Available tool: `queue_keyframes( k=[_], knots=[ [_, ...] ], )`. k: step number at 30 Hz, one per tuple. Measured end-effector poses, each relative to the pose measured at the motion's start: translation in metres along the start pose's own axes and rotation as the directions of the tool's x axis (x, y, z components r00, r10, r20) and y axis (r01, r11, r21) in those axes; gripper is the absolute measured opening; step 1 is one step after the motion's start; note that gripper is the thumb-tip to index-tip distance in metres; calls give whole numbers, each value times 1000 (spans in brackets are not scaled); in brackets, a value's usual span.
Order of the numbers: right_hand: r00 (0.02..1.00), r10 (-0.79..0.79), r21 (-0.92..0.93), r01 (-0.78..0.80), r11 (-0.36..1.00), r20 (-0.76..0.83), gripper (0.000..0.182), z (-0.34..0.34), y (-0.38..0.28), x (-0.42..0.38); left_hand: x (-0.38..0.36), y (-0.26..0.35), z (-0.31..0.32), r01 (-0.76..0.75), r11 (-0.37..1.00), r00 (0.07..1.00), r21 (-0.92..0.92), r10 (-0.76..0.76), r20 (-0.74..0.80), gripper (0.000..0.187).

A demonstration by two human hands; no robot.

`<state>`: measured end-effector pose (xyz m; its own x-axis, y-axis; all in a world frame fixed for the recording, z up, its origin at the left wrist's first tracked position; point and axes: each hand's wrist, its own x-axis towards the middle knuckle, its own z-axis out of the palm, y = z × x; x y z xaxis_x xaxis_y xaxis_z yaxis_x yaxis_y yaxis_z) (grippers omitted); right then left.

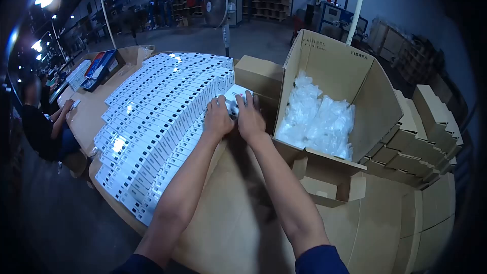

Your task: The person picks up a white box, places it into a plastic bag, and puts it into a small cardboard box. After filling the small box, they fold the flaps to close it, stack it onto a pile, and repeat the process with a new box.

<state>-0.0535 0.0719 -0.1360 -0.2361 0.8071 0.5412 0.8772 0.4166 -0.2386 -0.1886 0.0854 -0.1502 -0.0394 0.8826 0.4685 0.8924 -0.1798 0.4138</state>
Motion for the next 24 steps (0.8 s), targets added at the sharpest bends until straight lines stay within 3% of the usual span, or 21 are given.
queue_keyframes(
  k=[1,4,7,11,13,15,16,19,20,23,24],
  knots=[
    [999,37,-64,-36,997,9,55,8,3,17,7,-2,1,4,1000,999,12,-5,54,67],
    [989,-63,-315,103,943,136,53,19,8,45,16,-4,-1,15,997,995,-73,-8,97,60],
    [950,-47,-283,138,949,308,55,24,7,58,20,-10,1,49,990,990,-129,-31,134,65],
    [975,-126,-213,165,963,183,44,43,19,62,28,-18,4,74,993,982,-95,-56,178,77],
    [994,-14,-135,28,990,104,35,34,18,68,33,-19,2,76,990,980,-121,-52,192,88],
    [993,110,-44,-108,993,43,27,27,19,73,36,-16,-3,62,976,995,-211,-45,84,86],
    [980,138,73,-128,989,-145,29,34,24,78,37,-13,-12,50,972,998,-231,-42,38,86],
    [912,381,443,-282,851,-152,31,46,41,96,42,-12,-25,-31,966,994,-257,3,-108,83],
    [923,283,302,-201,932,-259,32,57,47,97,44,-11,-30,-42,960,993,-277,9,-118,83],
    [845,431,344,-322,882,-316,37,61,39,105,47,-8,-45,-10,949,995,-314,-21,-96,82],
    [831,490,365,-384,848,-264,42,60,34,104,46,-9,-48,-1,941,996,-339,-27,-80,81]
  ],
)
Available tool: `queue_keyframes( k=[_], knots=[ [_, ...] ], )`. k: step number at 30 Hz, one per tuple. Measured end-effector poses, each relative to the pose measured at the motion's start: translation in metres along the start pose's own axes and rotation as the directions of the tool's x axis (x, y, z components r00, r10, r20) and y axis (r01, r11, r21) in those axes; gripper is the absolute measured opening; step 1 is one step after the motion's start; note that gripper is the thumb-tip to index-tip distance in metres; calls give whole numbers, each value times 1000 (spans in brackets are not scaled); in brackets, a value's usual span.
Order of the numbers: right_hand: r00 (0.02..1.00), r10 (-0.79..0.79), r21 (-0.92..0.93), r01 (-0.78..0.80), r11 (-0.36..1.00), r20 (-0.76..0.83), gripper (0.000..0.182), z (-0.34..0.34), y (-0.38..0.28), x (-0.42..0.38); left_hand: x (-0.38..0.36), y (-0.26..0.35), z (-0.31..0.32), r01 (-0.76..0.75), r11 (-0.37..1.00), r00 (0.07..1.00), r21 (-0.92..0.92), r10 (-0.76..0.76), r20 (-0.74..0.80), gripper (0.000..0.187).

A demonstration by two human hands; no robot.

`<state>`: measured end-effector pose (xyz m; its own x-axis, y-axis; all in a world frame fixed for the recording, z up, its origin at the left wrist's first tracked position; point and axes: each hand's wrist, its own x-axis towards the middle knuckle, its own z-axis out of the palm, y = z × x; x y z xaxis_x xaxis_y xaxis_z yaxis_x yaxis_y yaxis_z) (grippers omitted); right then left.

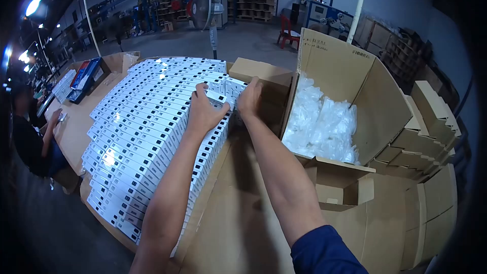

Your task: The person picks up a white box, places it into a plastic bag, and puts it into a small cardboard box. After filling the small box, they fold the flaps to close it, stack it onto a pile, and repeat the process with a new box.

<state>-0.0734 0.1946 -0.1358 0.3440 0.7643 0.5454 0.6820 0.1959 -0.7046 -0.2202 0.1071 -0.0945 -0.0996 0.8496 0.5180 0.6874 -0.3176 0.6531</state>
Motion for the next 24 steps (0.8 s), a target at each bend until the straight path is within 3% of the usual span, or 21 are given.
queue_keyframes(
  k=[5,10,12,13,15,17,19,21,23,24],
  knots=[
    [996,80,43,-79,996,-33,42,-6,-8,-5,-6,3,-2,-9,1000,999,11,9,36,83],
    [990,138,67,-135,989,-29,46,-20,-10,-4,-14,10,-7,-16,1000,1000,0,16,-1,68],
    [962,271,265,-266,927,19,51,-26,-12,-10,-20,12,-11,-102,995,991,-9,101,-85,65],
    [941,334,353,-331,875,54,54,-40,-23,-21,-27,13,-14,-142,990,983,-13,140,-123,63],
    [826,364,454,-546,704,429,62,-105,-55,-58,-42,23,-19,-187,981,955,-49,170,-242,58],
    [755,186,624,-632,460,629,66,-147,-67,-89,-70,38,-32,-209,974,942,-83,177,-286,58],
    [748,63,675,-629,385,661,67,-190,-82,-108,-103,50,-32,-223,949,936,-224,144,-322,61],
    [742,-92,725,-609,322,664,74,-225,-78,-124,-136,79,-43,-265,935,925,-235,178,-335,61],
    [753,-148,719,-523,457,642,77,-261,-80,-134,-168,114,-56,-296,951,921,-90,259,-289,60],
    [750,-211,715,-447,538,627,75,-274,-70,-137,-176,124,-48,-275,931,938,-241,204,-280,62]
  ],
)
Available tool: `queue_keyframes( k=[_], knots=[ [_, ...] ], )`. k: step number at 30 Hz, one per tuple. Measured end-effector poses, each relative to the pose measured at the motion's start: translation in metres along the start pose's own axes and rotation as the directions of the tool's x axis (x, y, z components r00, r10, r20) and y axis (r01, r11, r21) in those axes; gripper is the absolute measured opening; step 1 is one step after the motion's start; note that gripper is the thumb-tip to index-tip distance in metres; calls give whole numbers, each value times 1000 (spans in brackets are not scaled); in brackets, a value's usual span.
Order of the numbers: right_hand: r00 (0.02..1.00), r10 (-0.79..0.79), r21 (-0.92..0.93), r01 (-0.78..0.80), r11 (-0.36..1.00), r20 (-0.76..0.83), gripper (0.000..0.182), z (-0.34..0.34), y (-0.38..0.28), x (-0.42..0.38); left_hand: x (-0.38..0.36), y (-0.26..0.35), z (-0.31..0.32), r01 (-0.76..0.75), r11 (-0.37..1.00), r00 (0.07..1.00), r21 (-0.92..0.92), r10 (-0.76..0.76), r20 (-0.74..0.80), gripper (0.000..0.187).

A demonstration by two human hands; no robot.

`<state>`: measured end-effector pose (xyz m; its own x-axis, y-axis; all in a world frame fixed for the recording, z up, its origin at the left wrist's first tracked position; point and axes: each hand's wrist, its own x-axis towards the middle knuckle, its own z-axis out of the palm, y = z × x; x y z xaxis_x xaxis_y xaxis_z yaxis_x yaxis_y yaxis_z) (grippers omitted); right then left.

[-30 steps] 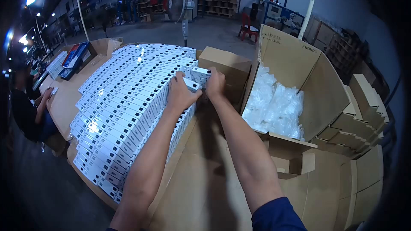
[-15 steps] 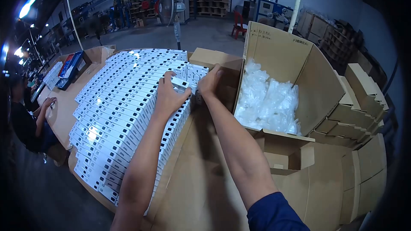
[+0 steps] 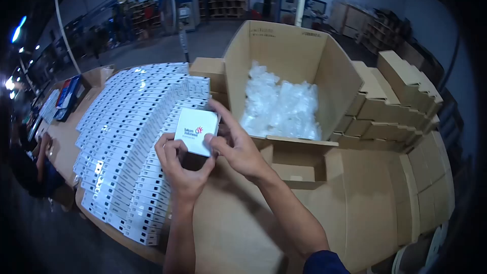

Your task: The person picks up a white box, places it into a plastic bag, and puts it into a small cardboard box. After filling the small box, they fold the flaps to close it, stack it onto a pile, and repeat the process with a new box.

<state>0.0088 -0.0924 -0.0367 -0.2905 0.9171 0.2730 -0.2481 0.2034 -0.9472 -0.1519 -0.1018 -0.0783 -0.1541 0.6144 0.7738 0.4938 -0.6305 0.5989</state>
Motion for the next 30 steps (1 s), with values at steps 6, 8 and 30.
queue_keyframes(
  k=[6,8,30],
  knots=[
    [997,-52,-348,32,937,-50,22,-73,-30,-41,11,26,33,123,899,938,-421,34,345,36],
    [979,-119,-521,17,853,-163,21,-105,-56,-43,43,38,56,99,956,882,-278,45,468,20],
    [872,-413,-887,-49,459,-262,56,-206,-61,1,132,28,193,11,993,719,-118,74,691,25]
  ],
)
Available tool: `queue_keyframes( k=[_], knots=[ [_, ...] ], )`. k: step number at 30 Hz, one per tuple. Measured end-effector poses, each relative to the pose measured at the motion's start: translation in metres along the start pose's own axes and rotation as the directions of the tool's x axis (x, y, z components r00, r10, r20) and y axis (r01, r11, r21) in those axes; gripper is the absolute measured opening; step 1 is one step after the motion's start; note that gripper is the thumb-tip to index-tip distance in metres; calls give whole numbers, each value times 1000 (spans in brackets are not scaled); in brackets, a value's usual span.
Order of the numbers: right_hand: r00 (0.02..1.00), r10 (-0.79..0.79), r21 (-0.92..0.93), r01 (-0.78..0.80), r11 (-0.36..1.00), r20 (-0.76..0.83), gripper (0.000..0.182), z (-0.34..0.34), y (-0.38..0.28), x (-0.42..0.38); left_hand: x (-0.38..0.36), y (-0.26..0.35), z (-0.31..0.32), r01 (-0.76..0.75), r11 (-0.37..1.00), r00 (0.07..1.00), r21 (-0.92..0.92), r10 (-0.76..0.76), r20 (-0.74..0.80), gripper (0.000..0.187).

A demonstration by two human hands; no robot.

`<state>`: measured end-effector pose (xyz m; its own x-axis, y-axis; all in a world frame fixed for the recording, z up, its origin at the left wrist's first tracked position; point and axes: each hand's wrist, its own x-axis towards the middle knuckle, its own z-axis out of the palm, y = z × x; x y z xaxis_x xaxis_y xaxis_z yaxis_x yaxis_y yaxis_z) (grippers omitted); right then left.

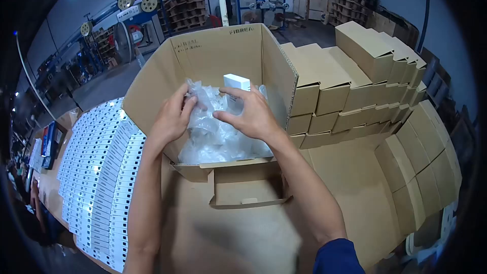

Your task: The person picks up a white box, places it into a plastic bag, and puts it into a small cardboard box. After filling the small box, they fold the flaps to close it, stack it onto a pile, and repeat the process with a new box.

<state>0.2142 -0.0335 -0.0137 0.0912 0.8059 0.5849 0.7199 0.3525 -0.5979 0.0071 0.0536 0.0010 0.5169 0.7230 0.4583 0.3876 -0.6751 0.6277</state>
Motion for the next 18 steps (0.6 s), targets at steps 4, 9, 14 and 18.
queue_keyframes(
  k=[4,9,14,18],
  knots=[
    [971,102,63,-118,991,214,63,-16,-34,-12,-33,39,-19,-30,986,998,-166,19,-65,24],
    [920,68,638,-320,700,387,53,-32,-60,-43,-84,61,-31,-77,905,992,-417,111,57,29],
    [958,7,548,-170,819,287,47,-43,-95,-105,-147,93,-32,-21,855,990,-518,89,106,28],
    [947,3,626,-215,750,321,45,-46,-105,-156,-189,96,-28,-5,895,975,-446,104,197,30]
  ],
)
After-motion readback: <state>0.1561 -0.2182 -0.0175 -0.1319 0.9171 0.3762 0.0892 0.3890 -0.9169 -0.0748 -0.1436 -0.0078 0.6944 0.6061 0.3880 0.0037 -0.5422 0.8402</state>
